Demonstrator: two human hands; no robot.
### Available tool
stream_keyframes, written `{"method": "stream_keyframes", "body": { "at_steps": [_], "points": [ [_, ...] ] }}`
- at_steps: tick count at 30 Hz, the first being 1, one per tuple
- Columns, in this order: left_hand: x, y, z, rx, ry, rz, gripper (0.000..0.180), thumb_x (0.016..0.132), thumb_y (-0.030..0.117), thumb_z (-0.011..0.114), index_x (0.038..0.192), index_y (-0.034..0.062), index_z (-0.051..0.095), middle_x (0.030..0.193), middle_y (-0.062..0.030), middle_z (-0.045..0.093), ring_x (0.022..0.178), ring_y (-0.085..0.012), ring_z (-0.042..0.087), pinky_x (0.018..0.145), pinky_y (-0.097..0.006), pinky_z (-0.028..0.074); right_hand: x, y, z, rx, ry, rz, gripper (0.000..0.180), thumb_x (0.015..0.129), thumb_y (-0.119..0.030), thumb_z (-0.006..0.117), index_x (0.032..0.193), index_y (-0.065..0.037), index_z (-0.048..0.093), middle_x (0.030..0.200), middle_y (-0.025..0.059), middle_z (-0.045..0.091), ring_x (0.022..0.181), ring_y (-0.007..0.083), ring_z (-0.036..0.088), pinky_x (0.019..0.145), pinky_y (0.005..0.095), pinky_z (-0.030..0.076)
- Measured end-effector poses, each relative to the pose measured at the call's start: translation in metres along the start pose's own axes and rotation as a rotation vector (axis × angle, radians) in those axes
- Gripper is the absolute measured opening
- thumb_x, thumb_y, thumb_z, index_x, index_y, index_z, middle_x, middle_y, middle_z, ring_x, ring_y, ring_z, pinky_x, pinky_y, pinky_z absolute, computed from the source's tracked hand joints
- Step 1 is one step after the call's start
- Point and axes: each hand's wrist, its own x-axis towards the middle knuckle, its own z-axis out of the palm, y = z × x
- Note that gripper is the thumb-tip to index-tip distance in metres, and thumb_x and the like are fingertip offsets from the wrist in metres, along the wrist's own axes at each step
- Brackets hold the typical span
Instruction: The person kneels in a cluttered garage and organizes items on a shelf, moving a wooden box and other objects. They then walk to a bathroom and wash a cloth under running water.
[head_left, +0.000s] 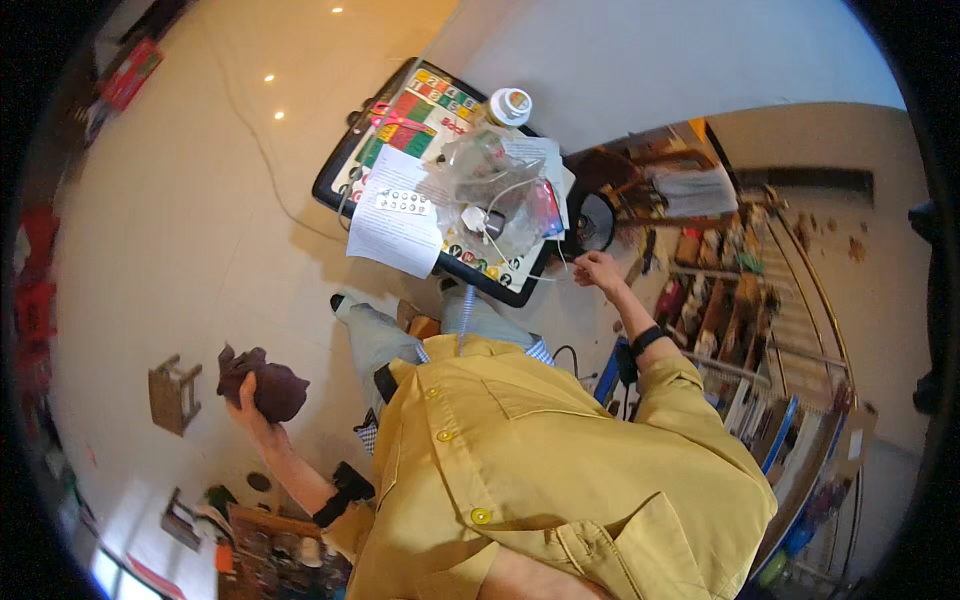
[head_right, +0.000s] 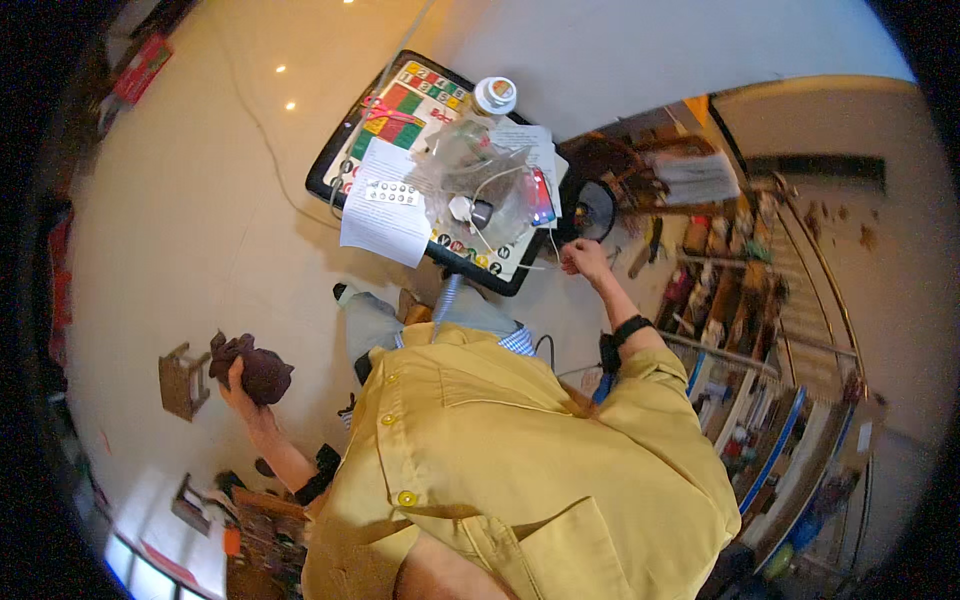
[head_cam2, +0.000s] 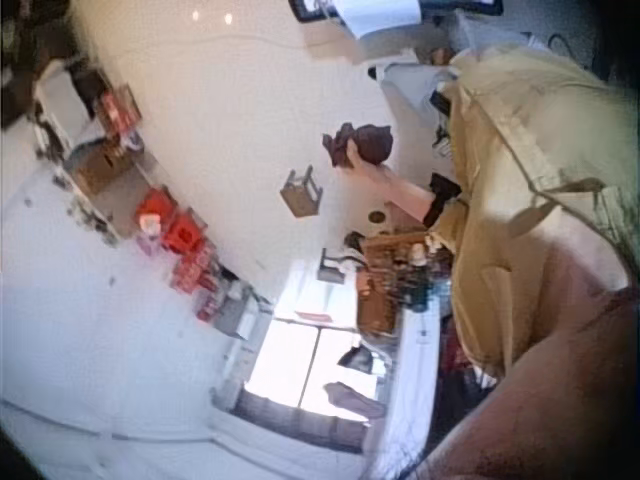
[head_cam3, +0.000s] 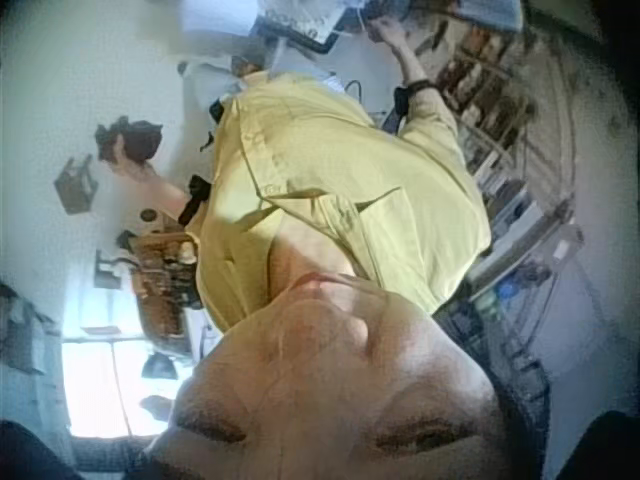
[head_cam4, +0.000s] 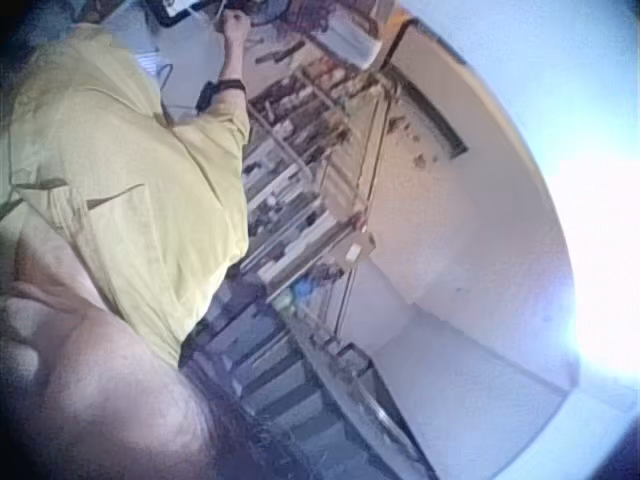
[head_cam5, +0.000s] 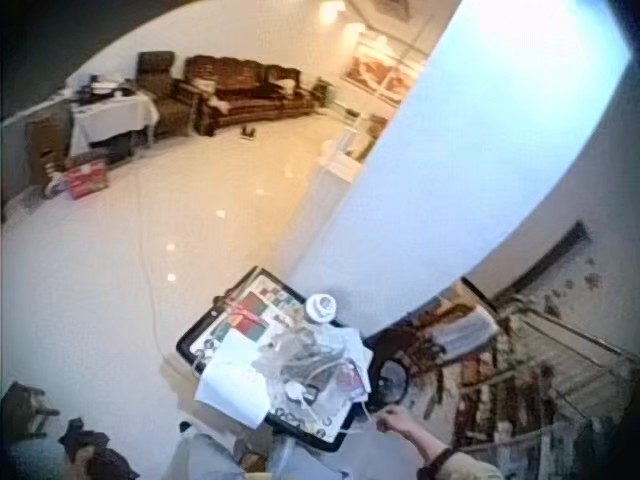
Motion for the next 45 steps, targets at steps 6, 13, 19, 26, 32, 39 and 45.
{"method": "stream_keyframes", "body": {
  "at_steps": [6,13,19,26,32,39,45],
  "points": [
    [0.044,0.067,-0.030,0.147,0.054,0.017,0.054,0.081,0.021,0.070,0.127,0.0001,0.054,0.120,-0.0125,0.062,0.102,-0.0259,0.062,0.086,-0.039,0.054,-0.049,-0.010,0.058,0.055,0.073,-0.046,0.018,0.089,-0.016,0.062,0.094,0.001,0.066,0.078,0.0094,0.067,0.069,0.0184,0.068,0.061,0.0315,0.056],
    [0.063,0.085,-0.050,0.234,-0.027,-0.025,0.059,0.080,0.023,0.070,0.133,0.0035,0.051,0.116,-0.0122,0.062,0.102,-0.0253,0.061,0.085,-0.039,0.054,-0.056,-0.037,0.111,-0.285,0.268,-0.235,0.034,0.082,-0.028,0.068,0.103,-0.001,0.067,0.097,0.0161,0.071,0.094,0.0287,0.068,0.086,0.0379,0.051],
    [0.054,0.107,-0.041,0.261,-0.041,0.024,0.054,0.079,0.023,0.070,0.126,0.0024,0.055,0.115,-0.0116,0.062,0.099,-0.0245,0.062,0.081,-0.039,0.055,0.008,-0.031,0.139,-0.329,0.320,-0.092,0.052,0.079,-0.029,0.070,0.123,-0.005,0.059,0.116,0.0204,0.066,0.111,0.0354,0.061,0.094,0.0408,0.046],
    [0.076,0.112,-0.065,0.267,0.064,0.030,0.058,0.080,0.024,0.072,0.130,0.0033,0.053,0.116,-0.0126,0.063,0.103,-0.0244,0.061,0.085,-0.039,0.055,0.067,-0.011,0.145,-0.133,0.373,0.049,0.056,0.078,-0.025,0.071,0.125,0.002,0.056,0.119,0.0227,0.063,0.113,0.0365,0.059,0.094,0.0419,0.046],
    [0.104,0.118,-0.045,0.156,-0.018,0.054,0.053,0.080,0.018,0.072,0.127,0.0017,0.054,0.113,-0.0095,0.062,0.096,-0.0217,0.062,0.077,-0.036,0.056,0.068,-0.021,0.151,-0.128,0.573,0.137,0.058,0.073,-0.016,0.073,0.124,0.002,0.053,0.121,0.0234,0.062,0.115,0.0383,0.058,0.094,0.0427,0.047],
    [0.167,0.156,0.015,0.273,-0.088,0.062,0.047,0.082,0.024,0.069,0.121,0.0014,0.055,0.104,-0.0106,0.062,0.089,-0.0238,0.063,0.073,-0.038,0.058,0.064,-0.045,0.159,-0.107,0.698,0.214,0.047,0.080,-0.005,0.057,0.126,-0.009,0.049,0.117,0.0277,0.061,0.110,0.0442,0.059,0.092,0.0471,0.047],
    [0.212,0.184,0.081,0.348,-0.190,0.053,0.049,0.083,0.022,0.069,0.124,0.0002,0.054,0.112,-0.0137,0.062,0.095,-0.0264,0.065,0.075,-0.039,0.059,0.067,-0.048,0.158,-0.145,0.695,0.184,0.042,0.083,-0.006,0.056,0.125,-0.011,0.053,0.108,0.0257,0.065,0.104,0.0440,0.061,0.086,0.0482,0.048]
  ]
}}
